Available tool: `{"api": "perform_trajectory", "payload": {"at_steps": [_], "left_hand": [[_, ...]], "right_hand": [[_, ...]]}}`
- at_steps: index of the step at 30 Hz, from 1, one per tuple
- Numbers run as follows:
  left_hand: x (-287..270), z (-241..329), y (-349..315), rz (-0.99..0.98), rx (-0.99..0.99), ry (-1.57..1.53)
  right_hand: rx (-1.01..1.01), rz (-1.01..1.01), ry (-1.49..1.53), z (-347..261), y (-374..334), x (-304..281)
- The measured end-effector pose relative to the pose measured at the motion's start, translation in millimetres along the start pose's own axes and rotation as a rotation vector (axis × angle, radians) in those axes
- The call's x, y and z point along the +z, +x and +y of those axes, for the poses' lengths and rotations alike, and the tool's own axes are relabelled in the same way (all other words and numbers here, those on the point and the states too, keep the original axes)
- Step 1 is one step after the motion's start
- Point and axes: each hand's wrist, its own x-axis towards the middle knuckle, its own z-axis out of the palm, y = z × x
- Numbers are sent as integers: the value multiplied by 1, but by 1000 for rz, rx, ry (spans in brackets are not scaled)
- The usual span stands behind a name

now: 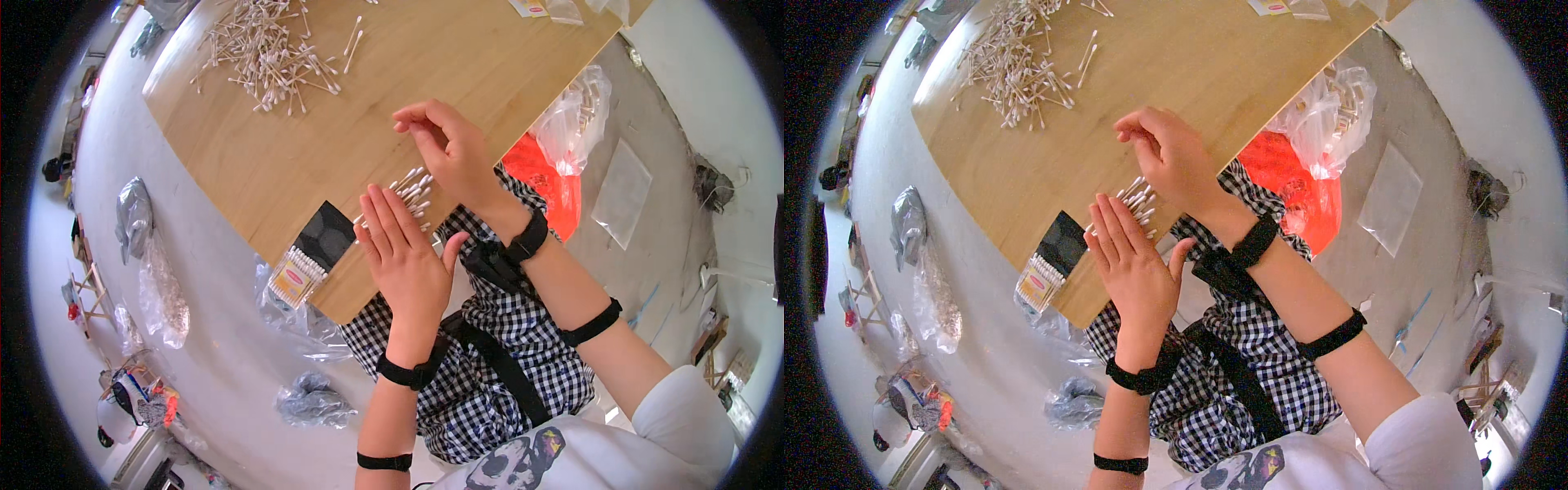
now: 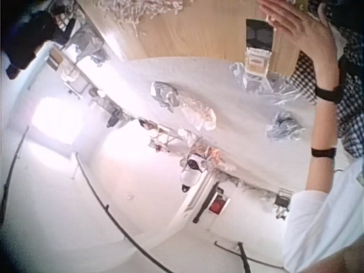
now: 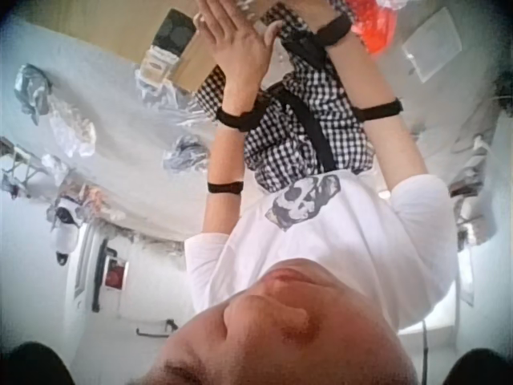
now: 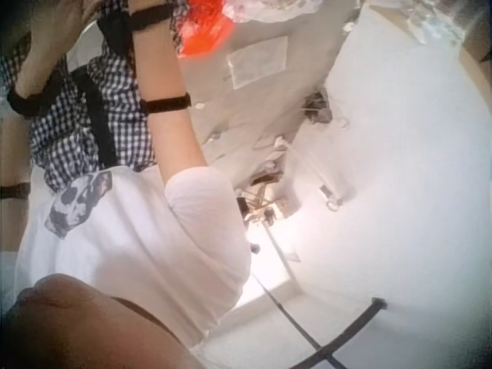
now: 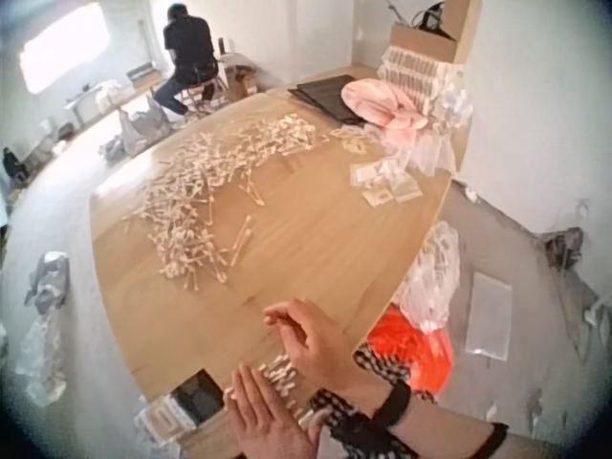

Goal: Organizing cotton swabs and placing them into a small plastic tray.

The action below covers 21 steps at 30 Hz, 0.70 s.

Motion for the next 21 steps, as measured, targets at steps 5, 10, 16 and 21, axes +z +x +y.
{"api": "perform_trajectory", "payload": {"at_steps": [5, 10, 16, 21], "left_hand": [[3, 0, 9, 42, -19, 20], [3, -28, 54, 127, -65, 126], [-1, -35, 61, 178, -52, 141], [-6, -28, 46, 118, -45, 74]], "right_hand": [[-39, 16, 4, 4, 1, -3], [-13, 11, 25, 2, 2, -1], [-42, -9, -51, -1, 2, -1], [12, -59, -64, 3, -1, -7]]}}
